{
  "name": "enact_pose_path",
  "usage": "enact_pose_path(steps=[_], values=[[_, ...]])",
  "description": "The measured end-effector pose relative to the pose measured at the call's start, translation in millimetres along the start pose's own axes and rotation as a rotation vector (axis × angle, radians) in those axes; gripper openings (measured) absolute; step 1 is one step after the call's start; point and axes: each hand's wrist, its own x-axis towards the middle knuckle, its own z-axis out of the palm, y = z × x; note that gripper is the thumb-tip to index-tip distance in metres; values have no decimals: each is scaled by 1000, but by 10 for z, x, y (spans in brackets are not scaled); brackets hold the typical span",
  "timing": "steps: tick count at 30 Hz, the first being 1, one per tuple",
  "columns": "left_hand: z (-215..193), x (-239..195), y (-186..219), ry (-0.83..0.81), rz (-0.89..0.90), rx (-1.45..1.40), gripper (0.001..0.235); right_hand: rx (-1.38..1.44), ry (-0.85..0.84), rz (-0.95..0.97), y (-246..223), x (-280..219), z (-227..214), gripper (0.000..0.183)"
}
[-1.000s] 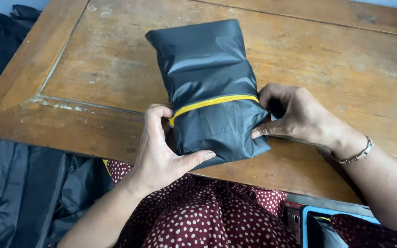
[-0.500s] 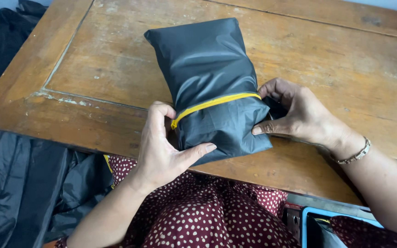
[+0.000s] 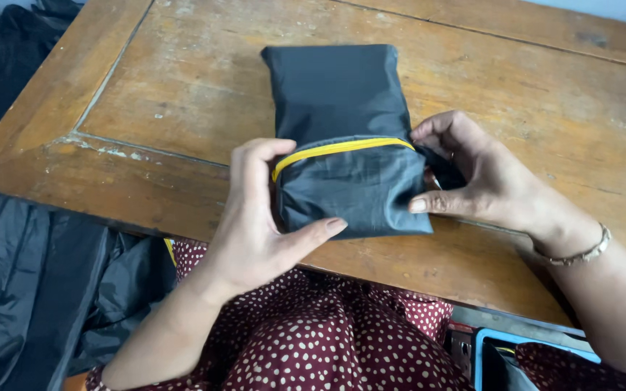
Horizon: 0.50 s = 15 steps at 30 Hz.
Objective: The person folds a black fabric item on a wooden table, places it into a black zippered pouch with a yellow zipper, and zips the pouch closed.
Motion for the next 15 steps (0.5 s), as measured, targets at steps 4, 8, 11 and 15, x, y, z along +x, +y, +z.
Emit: enact_pose_path(steps=[4, 8, 11, 15], values=[[115, -8, 31, 62, 63, 106, 68, -78, 84, -63, -43, -54, 138, 72], [145, -21, -8, 65, 40, 97, 67, -111, 135, 85, -76, -47, 184, 69], [163, -40, -2, 95, 68, 116, 62, -89, 156, 157, -53, -28, 207, 59], [197, -47, -5, 134, 111, 115, 52, -134, 182, 107, 94, -27, 217, 45]])
